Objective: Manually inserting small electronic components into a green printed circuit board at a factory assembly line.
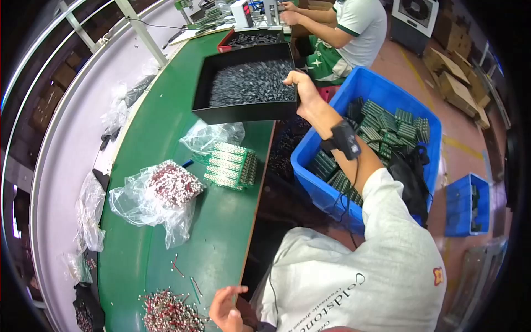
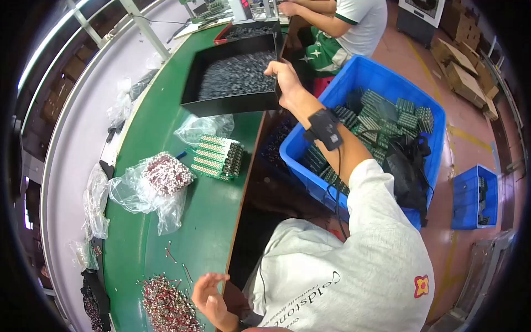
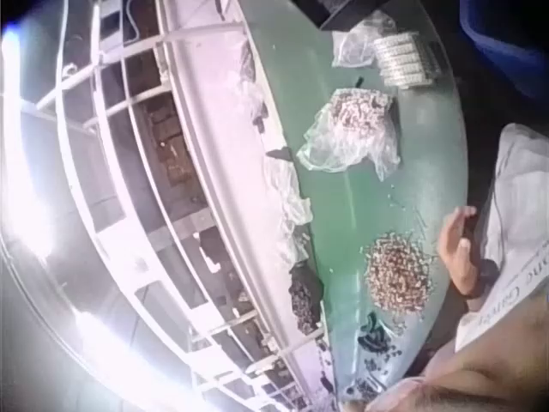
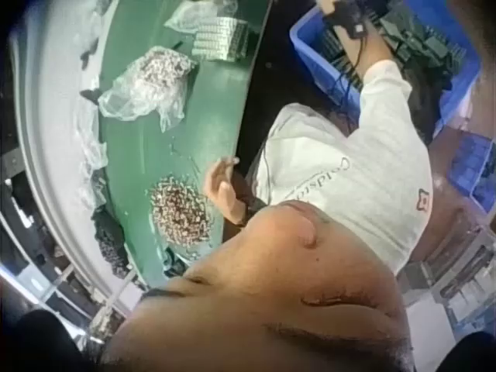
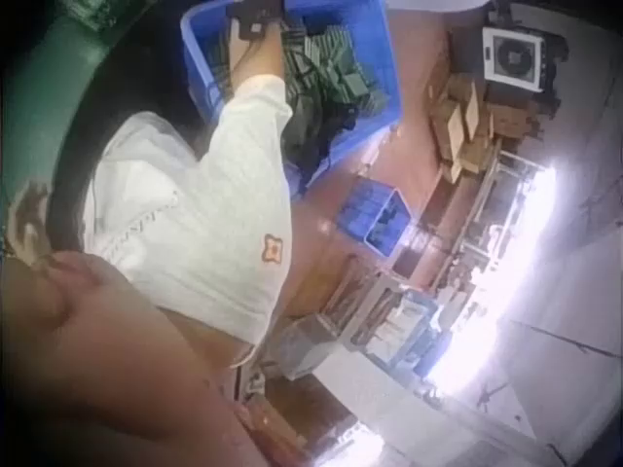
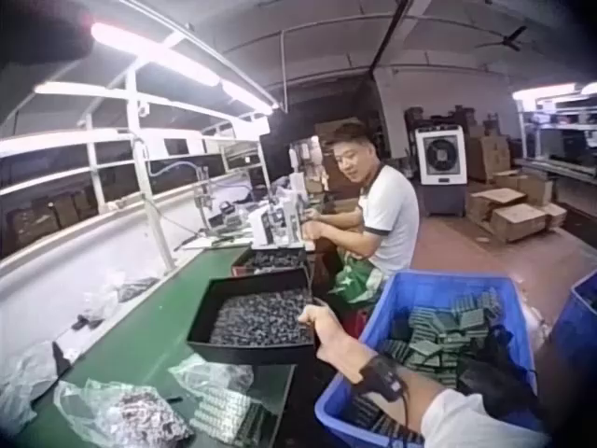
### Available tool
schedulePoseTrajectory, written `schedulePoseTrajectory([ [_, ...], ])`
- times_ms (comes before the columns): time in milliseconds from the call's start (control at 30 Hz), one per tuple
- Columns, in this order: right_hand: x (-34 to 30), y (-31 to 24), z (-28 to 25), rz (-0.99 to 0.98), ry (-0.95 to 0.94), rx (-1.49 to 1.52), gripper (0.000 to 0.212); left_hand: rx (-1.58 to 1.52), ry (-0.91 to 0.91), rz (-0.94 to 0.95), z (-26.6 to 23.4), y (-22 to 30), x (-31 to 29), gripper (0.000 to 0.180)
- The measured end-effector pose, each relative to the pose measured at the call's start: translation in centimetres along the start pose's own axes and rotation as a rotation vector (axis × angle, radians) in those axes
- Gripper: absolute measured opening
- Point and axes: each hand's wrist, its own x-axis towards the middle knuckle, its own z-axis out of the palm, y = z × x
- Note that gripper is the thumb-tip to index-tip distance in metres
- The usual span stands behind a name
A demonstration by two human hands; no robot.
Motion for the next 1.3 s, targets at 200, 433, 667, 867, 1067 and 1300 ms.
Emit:
schedulePoseTrajectory([
  [200, 10.8, 6.9, -7.0, -0.049, 0.271, -0.087, 0.026, -0.057, 0.102, -0.131, -0.6, 0.5, -1.7, 0.058],
  [433, 11.8, 8.6, -3.1, -0.379, 0.538, -0.753, 0.061, 0.148, 0.157, -0.131, -0.4, -2.9, 0.1, 0.051],
  [667, 15.0, 10.0, -5.3, -0.727, 0.568, -1.061, 0.050, 0.462, 0.030, -0.343, 0.2, -4.7, 1.6, 0.027],
  [867, -0.3, 4.1, 4.8, -0.627, -0.384, -1.206, 0.060, 0.416, 0.143, -0.286, -0.3, -4.8, 1.2, 0.013],
  [1067, -10.5, 8.1, 9.5, -0.623, -0.778, -1.797, 0.093, 0.417, 0.081, -0.242, -0.2, -4.6, 1.6, 0.015],
  [1300, -11.3, 7.5, 11.1, -0.650, -0.646, -1.697, 0.079, 0.359, 0.110, -0.090, -0.9, -3.4, -0.5, 0.017],
])
